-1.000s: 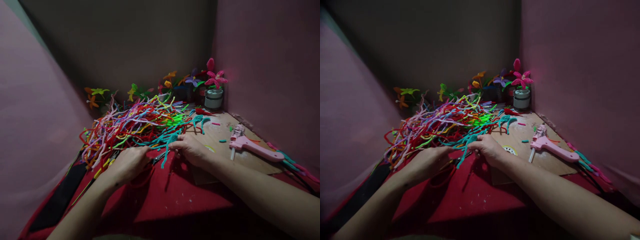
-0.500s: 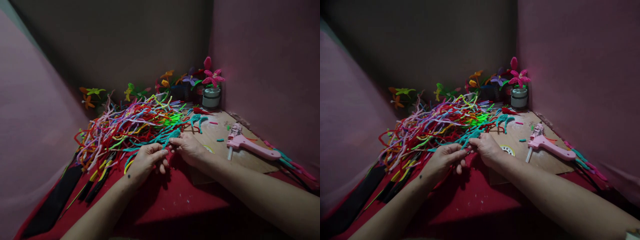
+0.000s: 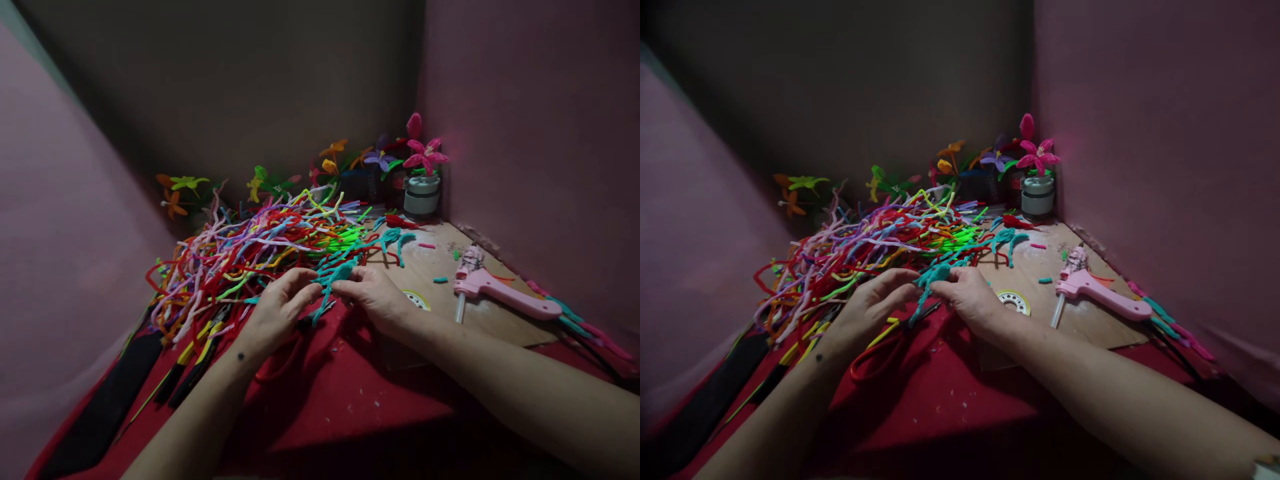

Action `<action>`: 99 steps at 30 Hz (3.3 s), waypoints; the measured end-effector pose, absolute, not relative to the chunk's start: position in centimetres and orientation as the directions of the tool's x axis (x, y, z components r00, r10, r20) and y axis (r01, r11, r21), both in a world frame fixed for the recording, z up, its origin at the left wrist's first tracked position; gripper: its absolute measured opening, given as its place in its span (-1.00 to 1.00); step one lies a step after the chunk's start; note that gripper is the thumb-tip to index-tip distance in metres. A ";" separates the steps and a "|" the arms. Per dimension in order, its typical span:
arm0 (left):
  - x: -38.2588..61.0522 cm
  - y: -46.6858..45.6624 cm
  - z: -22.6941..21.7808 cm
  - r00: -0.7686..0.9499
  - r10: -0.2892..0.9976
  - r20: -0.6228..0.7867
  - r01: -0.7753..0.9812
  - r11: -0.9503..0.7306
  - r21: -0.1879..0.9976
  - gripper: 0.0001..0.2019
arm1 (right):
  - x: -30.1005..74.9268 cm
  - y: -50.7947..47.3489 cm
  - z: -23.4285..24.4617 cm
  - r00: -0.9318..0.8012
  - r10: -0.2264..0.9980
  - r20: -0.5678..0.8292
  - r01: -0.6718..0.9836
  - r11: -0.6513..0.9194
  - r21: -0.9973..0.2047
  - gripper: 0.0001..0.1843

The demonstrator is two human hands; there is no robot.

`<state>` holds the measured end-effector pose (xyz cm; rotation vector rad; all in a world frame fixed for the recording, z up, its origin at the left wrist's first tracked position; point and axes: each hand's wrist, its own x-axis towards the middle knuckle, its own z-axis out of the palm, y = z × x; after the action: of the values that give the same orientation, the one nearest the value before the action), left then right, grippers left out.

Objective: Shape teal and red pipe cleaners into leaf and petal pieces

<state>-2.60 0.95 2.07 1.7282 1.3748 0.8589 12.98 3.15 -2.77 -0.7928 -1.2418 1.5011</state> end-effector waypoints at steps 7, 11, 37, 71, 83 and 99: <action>-1.9 1.3 0.1 0.198 0.979 -0.051 0.316 -0.015 0.949 -0.79 | 12.8 2.5 -1.9 -0.329 0.941 0.084 -0.246 0.000 -0.969 -0.84; -1.9 1.0 0.2 0.185 0.981 -0.054 0.343 -0.013 0.939 -0.80 | 13.2 2.7 -1.6 -0.248 0.960 0.132 -0.094 0.111 -0.989 -0.89; 2.2 6.8 1.8 0.205 0.979 -0.009 0.427 -0.081 0.901 -0.70 | 12.5 -0.7 -2.1 -0.559 0.322 0.764 0.290 0.939 -0.184 -0.71; -4.1 5.7 1.3 0.190 0.961 0.201 0.833 -0.266 0.485 -0.81 | 11.2 -1.2 -4.5 -0.674 0.447 0.588 0.342 0.895 -0.287 -0.69; -7.6 6.6 -0.3 0.489 0.872 -0.024 0.871 -0.486 0.065 -0.88 | 10.6 -1.6 -5.2 -0.766 0.393 0.508 0.318 0.920 -0.231 -0.69; -6.7 4.4 1.8 0.395 0.898 0.191 0.769 -0.437 0.466 -0.84 | 11.3 1.6 -3.3 -0.554 0.831 -0.059 -0.130 -0.157 -0.979 -0.64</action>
<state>-6.74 4.40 1.78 2.3544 1.4558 0.6060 11.33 1.58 -3.28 -0.8280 -1.4210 1.7894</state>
